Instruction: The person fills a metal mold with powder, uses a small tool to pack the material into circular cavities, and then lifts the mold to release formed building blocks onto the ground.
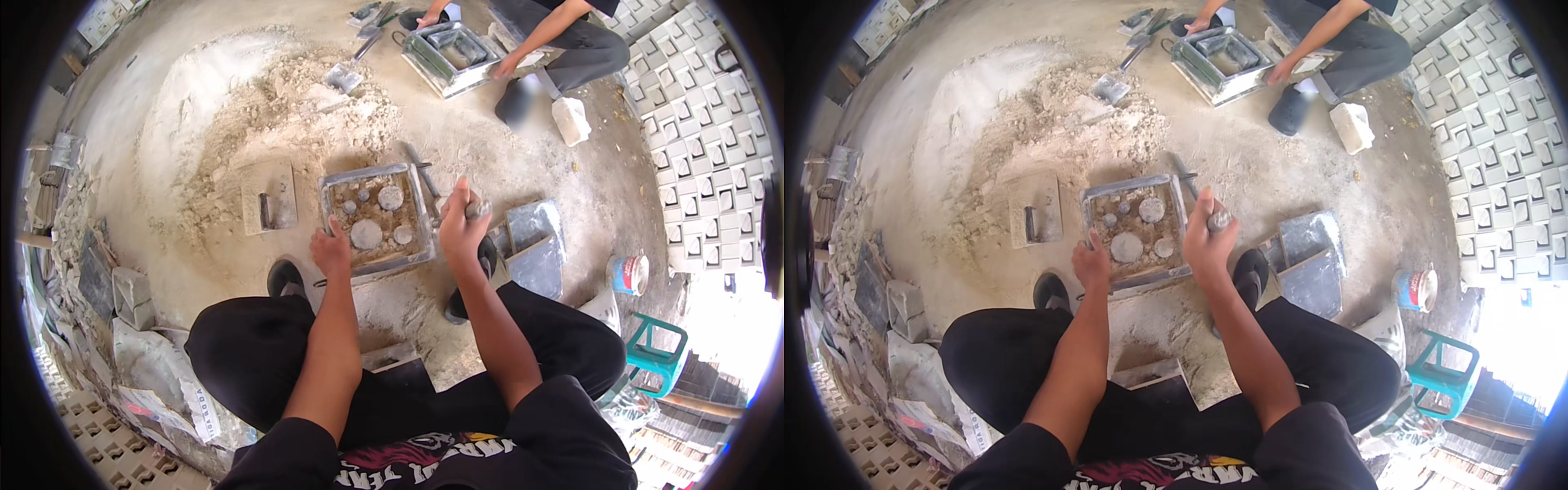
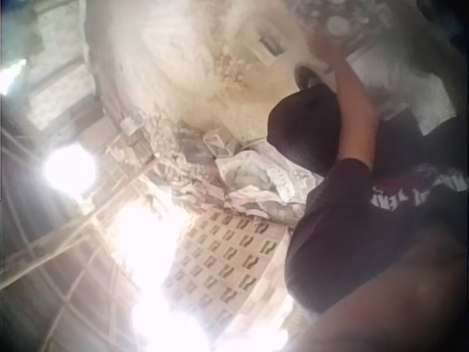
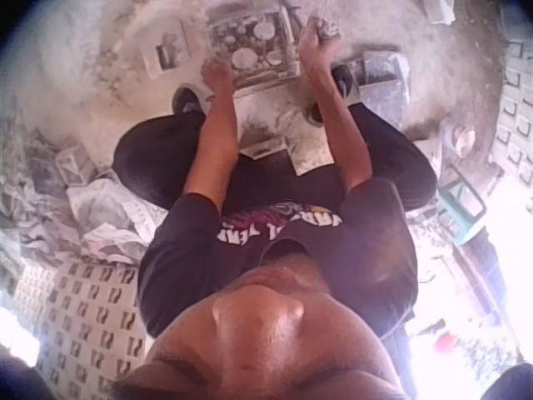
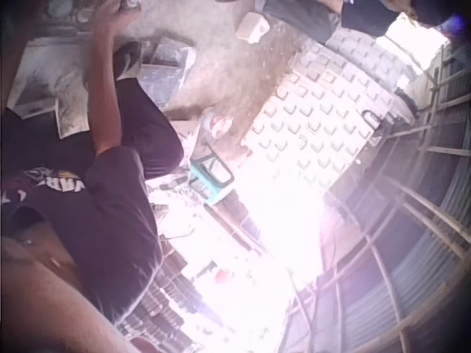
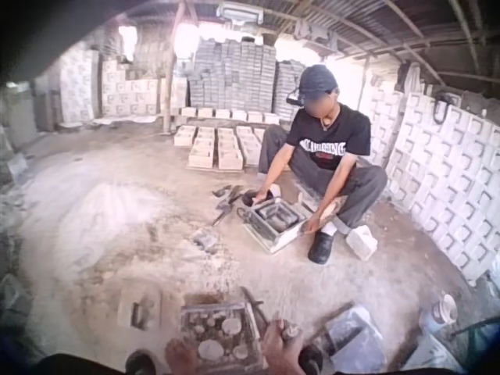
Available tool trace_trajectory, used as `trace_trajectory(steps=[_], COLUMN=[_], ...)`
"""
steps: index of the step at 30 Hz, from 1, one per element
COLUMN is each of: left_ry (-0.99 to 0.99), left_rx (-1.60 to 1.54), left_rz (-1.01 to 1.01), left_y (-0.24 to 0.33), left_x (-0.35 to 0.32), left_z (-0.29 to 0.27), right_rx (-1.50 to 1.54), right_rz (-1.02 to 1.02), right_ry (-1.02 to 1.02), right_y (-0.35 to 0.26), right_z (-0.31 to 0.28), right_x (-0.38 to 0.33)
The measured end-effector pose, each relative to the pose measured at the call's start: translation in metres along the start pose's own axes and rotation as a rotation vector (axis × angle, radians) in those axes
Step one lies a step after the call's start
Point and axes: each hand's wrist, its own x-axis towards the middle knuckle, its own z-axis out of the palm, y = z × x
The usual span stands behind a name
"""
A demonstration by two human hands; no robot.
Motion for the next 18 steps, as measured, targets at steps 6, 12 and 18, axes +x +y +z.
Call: trace_trajectory(steps=[6,12,18], left_ry=[-0.077,-0.092,-0.044], left_rx=[-0.038,-0.09,-0.065], left_rz=[-0.034,-0.042,-0.027], left_y=[0.001,0.017,0.002], left_x=[-0.006,-0.009,-0.01], left_z=[0.005,0.003,0.007], right_rx=[-0.023,-0.143,-0.178], right_rz=[0.02,-0.074,-0.162], right_ry=[0.121,-0.025,0.043], right_y=[0.029,0.044,0.032], right_z=[0.019,0.02,0.035], right_x=[0.034,0.049,0.049])
